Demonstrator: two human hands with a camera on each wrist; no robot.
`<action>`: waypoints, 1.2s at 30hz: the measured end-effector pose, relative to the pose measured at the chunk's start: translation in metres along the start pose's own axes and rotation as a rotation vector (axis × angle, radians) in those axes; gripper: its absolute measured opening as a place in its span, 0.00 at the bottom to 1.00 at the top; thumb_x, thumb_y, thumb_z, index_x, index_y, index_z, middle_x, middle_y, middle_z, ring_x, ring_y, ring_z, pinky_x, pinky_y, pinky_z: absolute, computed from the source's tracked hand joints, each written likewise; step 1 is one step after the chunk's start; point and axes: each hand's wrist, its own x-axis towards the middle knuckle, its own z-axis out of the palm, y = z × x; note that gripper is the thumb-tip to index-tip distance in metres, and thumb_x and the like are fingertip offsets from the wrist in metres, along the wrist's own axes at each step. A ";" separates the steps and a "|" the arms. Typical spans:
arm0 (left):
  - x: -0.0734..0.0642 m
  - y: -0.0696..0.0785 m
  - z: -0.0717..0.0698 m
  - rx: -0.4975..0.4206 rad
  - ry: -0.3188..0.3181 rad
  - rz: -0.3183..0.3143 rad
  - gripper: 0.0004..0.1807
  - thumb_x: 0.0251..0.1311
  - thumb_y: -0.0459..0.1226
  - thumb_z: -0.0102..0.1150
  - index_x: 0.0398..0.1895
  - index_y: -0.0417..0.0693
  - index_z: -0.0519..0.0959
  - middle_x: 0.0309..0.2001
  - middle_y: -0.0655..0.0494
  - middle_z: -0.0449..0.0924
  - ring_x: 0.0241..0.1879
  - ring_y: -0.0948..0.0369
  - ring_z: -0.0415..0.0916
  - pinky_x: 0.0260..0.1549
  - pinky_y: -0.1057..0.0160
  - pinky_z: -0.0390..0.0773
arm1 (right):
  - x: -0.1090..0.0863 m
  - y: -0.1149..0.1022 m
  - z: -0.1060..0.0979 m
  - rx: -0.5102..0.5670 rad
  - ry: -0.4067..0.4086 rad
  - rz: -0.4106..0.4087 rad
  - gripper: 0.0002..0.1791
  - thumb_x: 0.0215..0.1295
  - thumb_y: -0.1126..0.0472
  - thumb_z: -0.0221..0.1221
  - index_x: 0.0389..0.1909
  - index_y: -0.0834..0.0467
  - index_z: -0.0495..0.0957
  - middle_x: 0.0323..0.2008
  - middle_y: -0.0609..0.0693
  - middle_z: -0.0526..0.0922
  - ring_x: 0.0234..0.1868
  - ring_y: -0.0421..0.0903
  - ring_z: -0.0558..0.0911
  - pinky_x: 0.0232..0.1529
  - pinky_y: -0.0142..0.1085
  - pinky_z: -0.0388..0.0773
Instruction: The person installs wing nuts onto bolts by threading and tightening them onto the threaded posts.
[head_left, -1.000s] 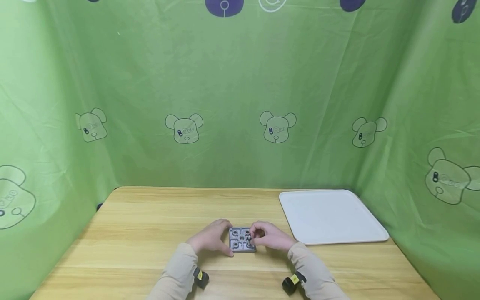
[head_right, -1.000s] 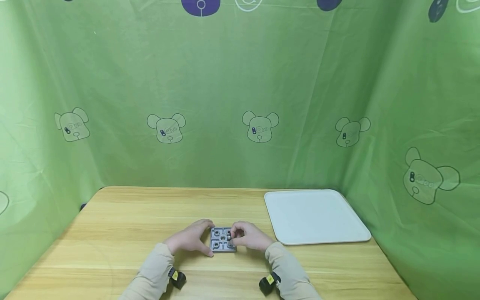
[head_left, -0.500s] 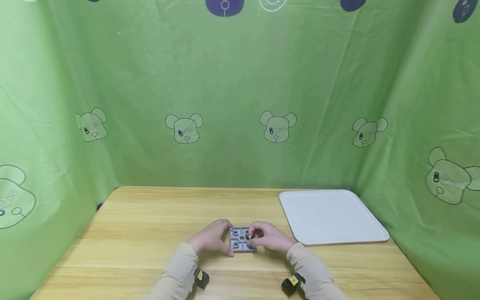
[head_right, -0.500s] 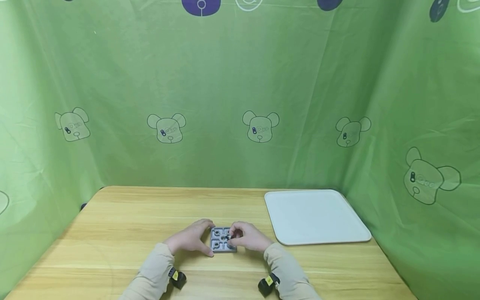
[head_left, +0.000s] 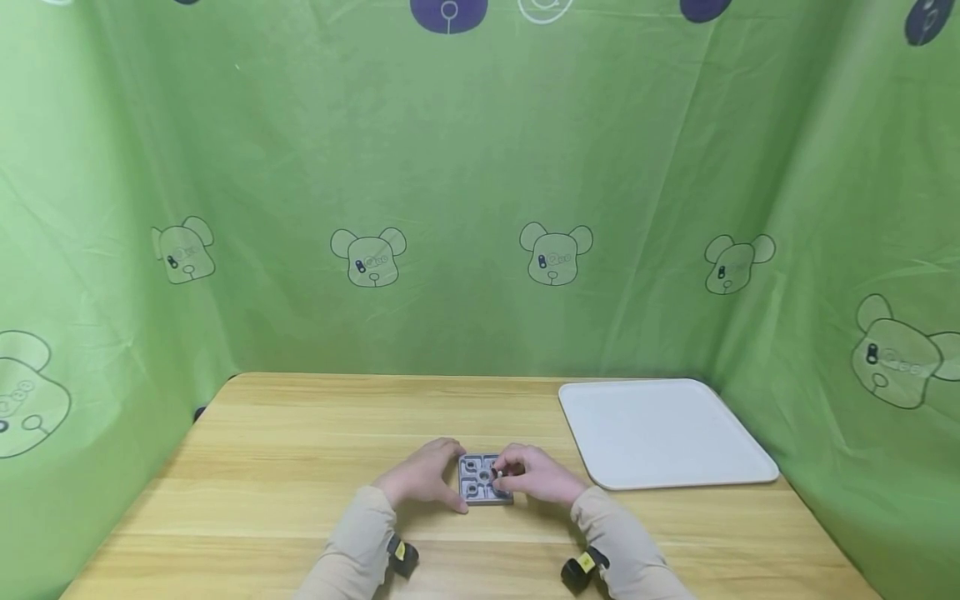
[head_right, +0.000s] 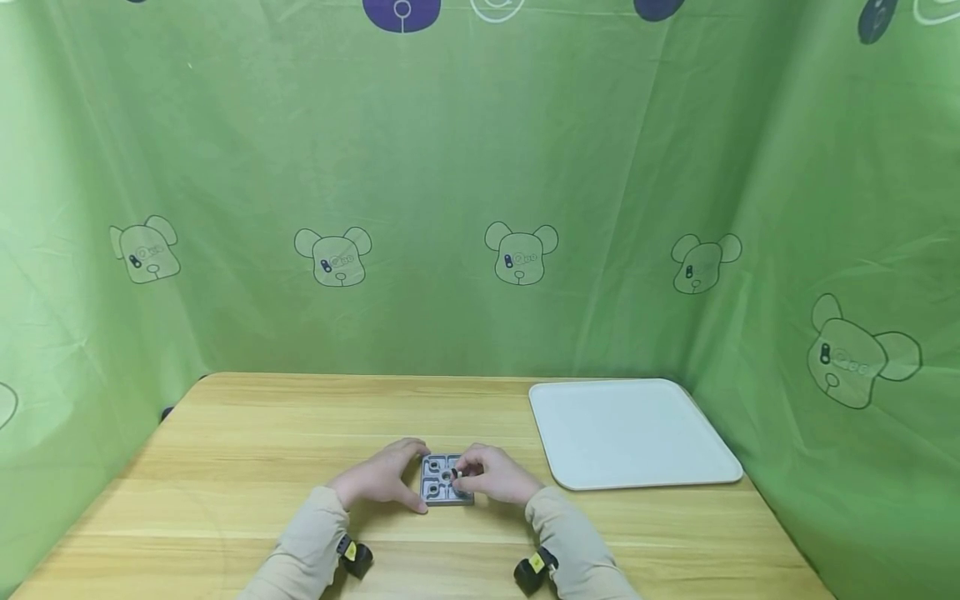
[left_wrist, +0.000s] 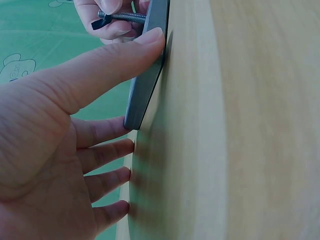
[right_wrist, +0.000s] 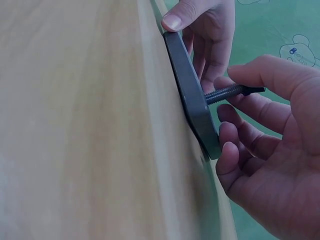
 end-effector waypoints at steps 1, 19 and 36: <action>0.000 0.000 0.000 0.000 0.000 0.001 0.47 0.35 0.49 0.79 0.61 0.39 0.71 0.63 0.45 0.71 0.65 0.49 0.67 0.70 0.49 0.66 | 0.000 0.000 0.000 0.000 -0.001 -0.003 0.10 0.57 0.57 0.64 0.37 0.58 0.82 0.39 0.50 0.80 0.41 0.43 0.74 0.46 0.34 0.72; 0.000 0.001 0.000 -0.001 -0.003 -0.001 0.47 0.35 0.48 0.79 0.61 0.38 0.70 0.62 0.45 0.73 0.64 0.49 0.68 0.69 0.49 0.67 | -0.001 -0.005 0.000 -0.045 0.019 0.022 0.10 0.57 0.58 0.64 0.38 0.57 0.80 0.38 0.49 0.78 0.39 0.42 0.73 0.40 0.30 0.72; 0.000 0.000 0.000 0.005 -0.002 0.024 0.47 0.35 0.49 0.78 0.60 0.38 0.71 0.61 0.45 0.73 0.63 0.49 0.69 0.69 0.48 0.67 | -0.011 -0.007 -0.026 -0.047 -0.063 -0.077 0.23 0.60 0.59 0.62 0.57 0.56 0.77 0.49 0.55 0.81 0.48 0.51 0.77 0.48 0.34 0.76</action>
